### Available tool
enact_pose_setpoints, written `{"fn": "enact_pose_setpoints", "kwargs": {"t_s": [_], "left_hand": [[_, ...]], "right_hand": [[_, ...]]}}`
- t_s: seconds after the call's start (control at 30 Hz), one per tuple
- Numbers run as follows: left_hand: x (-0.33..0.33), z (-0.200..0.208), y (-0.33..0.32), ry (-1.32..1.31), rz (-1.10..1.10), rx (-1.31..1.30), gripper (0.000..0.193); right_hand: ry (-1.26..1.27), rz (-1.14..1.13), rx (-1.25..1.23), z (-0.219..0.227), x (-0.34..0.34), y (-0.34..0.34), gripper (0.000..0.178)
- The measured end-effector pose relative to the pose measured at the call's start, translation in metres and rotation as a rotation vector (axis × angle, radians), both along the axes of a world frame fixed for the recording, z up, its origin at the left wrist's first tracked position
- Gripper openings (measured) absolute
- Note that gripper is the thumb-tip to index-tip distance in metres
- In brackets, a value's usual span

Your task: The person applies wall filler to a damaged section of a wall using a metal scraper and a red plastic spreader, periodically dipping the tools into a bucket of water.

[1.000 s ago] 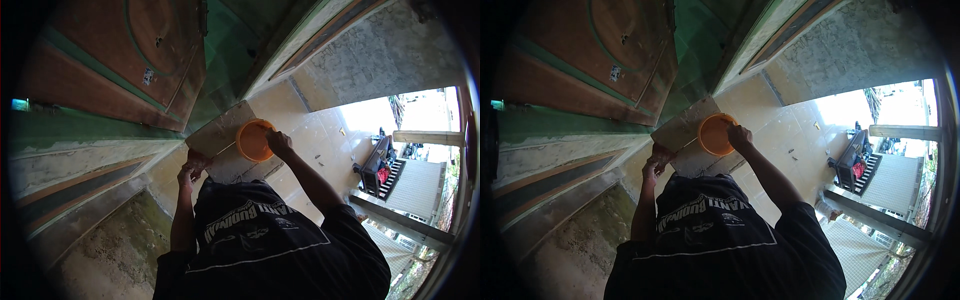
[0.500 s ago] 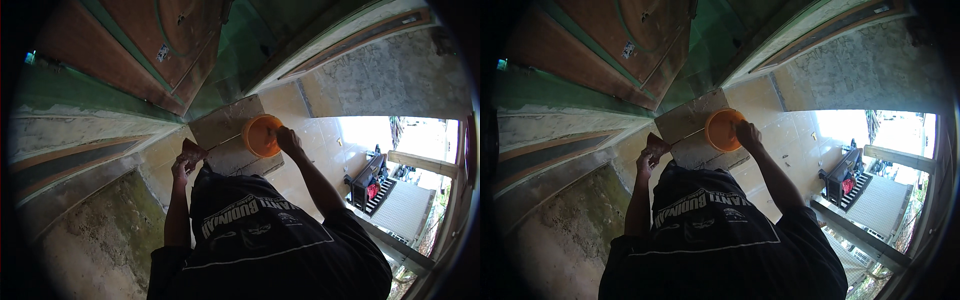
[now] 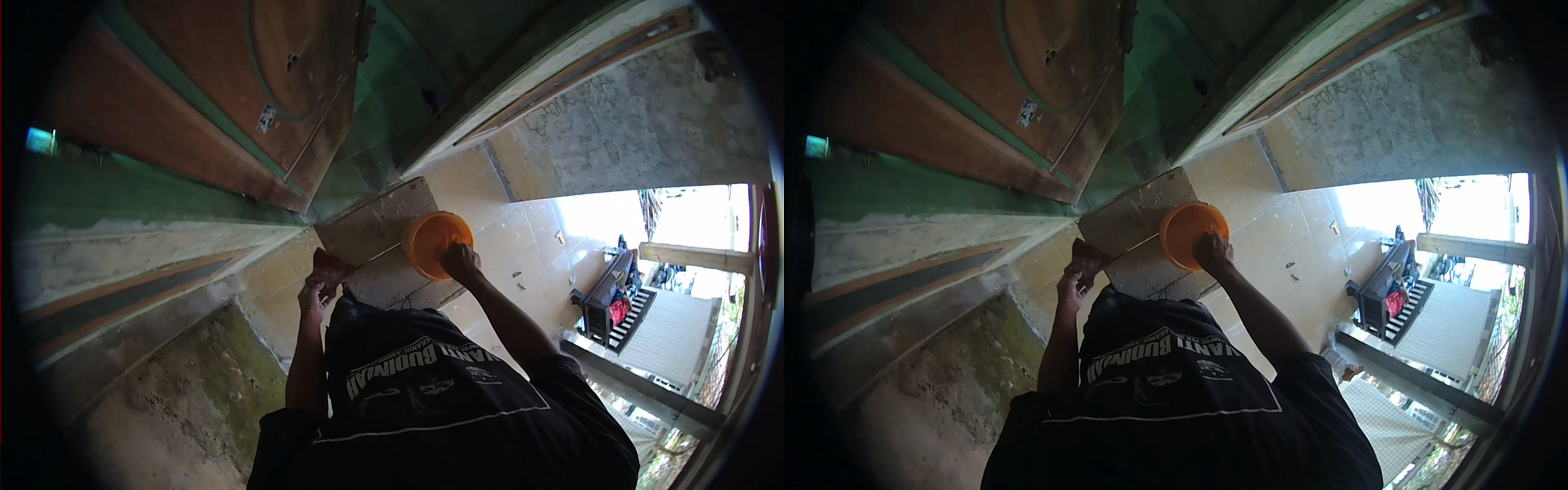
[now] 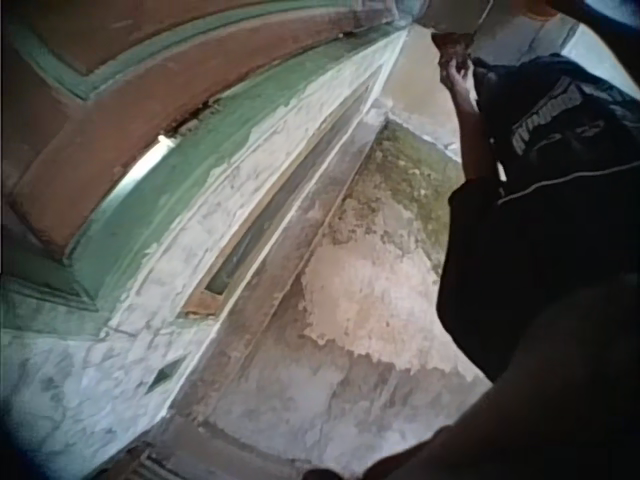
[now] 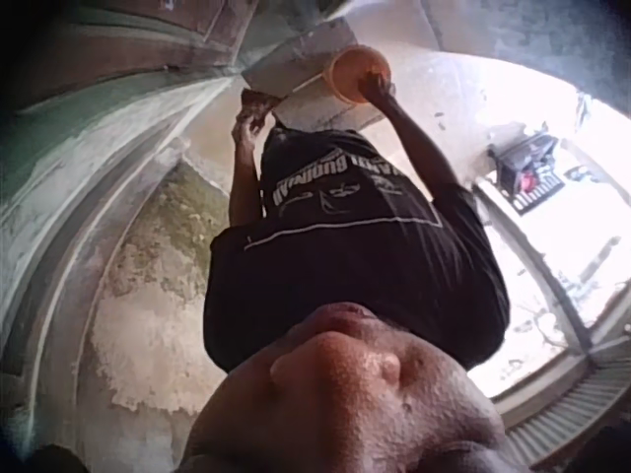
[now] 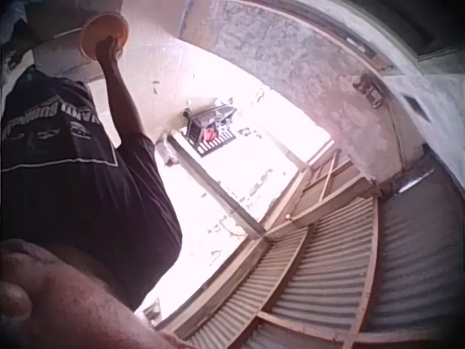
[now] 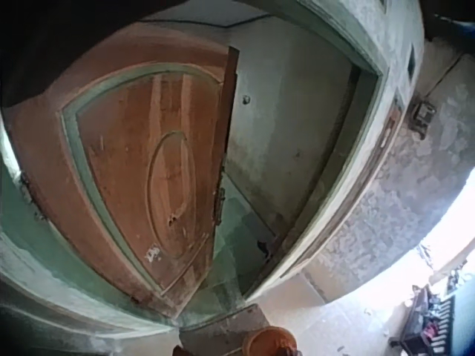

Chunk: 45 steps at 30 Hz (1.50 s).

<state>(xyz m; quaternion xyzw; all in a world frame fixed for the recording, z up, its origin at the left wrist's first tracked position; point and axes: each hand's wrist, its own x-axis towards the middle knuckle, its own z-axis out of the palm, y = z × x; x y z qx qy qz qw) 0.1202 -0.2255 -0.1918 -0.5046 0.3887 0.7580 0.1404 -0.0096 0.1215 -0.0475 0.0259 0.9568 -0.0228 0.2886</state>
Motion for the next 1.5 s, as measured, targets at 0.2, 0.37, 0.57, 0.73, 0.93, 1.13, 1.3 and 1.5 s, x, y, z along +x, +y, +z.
{"fn": "enact_pose_setpoints", "kwargs": {"t_s": [0.2, 0.37, 0.57, 0.73, 0.93, 1.13, 1.3, 1.5], "left_hand": [[-0.041, 0.007, 0.022, 0.029, -0.189, 0.028, 0.040], [-0.080, 0.014, 0.035, 0.079, -0.442, -0.031, 0.042], [-0.098, -0.020, 0.028, 0.278, -0.567, -0.012, 0.040], [-0.103, -0.040, 0.029, 0.304, -0.556, -0.078, 0.050], [-0.111, -0.058, 0.028, 0.267, -0.660, -0.061, 0.050], [-0.107, -0.069, 0.018, 0.385, -0.914, -0.431, 0.043], [-0.110, -0.041, 0.027, 0.369, -0.971, -0.548, 0.041], [-0.112, -0.034, 0.016, 0.396, -0.778, -0.125, 0.040]], "right_hand": [[0.011, -0.413, -0.172, 0.013, -0.003, 0.000, 0.032], [0.139, -0.261, -0.216, 0.005, -0.001, 0.024, 0.024], [0.168, -0.316, -0.157, 0.009, 0.016, -0.010, 0.024], [0.181, -0.258, -0.250, 0.006, 0.020, -0.010, 0.014], [0.147, -0.405, -0.221, 0.038, -0.003, -0.014, 0.020], [0.121, -0.467, -0.103, 0.004, 0.007, -0.022, 0.025], [0.033, -0.728, -0.295, -0.029, 0.017, -0.003, 0.036], [0.109, -0.482, -0.220, -0.016, 0.005, 0.024, 0.027]]}}
